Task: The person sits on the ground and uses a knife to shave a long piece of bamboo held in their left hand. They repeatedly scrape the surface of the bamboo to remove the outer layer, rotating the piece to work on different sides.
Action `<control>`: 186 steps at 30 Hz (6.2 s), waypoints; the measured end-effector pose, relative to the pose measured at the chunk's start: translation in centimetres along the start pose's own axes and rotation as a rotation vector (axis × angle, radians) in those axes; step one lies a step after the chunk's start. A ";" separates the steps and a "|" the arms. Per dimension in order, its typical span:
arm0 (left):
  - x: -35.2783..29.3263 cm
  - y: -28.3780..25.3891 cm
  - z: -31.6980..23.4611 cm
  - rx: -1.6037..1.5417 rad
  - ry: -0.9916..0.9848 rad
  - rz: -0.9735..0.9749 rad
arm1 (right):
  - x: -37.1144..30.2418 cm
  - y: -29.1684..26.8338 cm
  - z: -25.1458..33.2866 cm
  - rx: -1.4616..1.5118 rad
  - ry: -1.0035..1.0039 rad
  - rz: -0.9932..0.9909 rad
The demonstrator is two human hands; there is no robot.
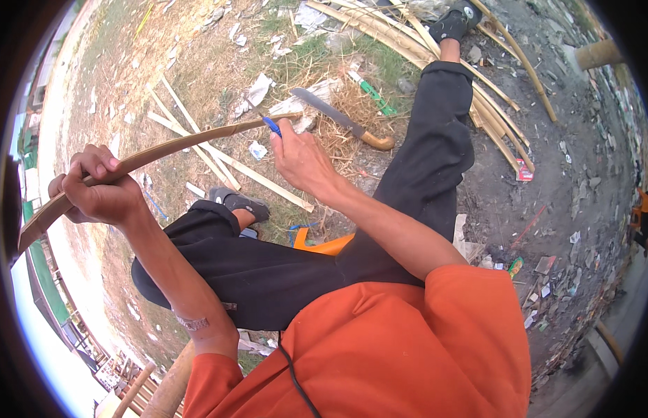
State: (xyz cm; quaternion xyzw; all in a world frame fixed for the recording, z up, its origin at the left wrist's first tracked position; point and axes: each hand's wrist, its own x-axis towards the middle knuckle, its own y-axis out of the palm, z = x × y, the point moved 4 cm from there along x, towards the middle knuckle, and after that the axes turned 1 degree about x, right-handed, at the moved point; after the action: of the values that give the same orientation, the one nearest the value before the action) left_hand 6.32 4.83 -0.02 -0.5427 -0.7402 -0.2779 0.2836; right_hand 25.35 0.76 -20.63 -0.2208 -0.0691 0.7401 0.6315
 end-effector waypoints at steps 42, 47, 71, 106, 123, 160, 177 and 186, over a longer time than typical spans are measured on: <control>-1.4 1.6 -1.3 0.065 0.032 -0.113 | 8.1 7.2 -19.8 -0.432 0.344 -0.076; -1.2 0.7 -0.9 0.072 0.017 -0.123 | 6.8 6.1 -16.3 -0.343 0.281 -0.146; -1.6 1.5 -1.0 0.062 0.025 -0.148 | 1.8 4.3 -4.4 -0.187 0.120 -0.031; 1.7 0.0 6.2 0.085 -0.066 -0.269 | -2.0 0.7 -21.0 0.107 0.508 0.043; 1.5 0.7 4.0 -0.196 -0.196 -0.212 | -1.2 0.8 -22.8 0.049 0.505 0.072; -6.2 0.6 -1.5 -0.074 -0.227 0.085 | -0.7 5.0 -2.0 -0.051 -0.041 -0.048; -5.9 0.1 -1.2 -0.016 -0.246 0.011 | 2.3 5.9 -4.7 -0.088 0.005 -0.061; -6.1 0.3 -1.3 -0.015 -0.214 0.024 | 1.5 5.7 -4.6 -0.159 -0.019 -0.093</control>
State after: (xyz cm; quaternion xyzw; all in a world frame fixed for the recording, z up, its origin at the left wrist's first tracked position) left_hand 8.30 0.00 -3.53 -0.5801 -0.7576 -0.2203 0.2023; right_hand 21.95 0.34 -27.27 -0.2597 -0.1439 0.7041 0.6451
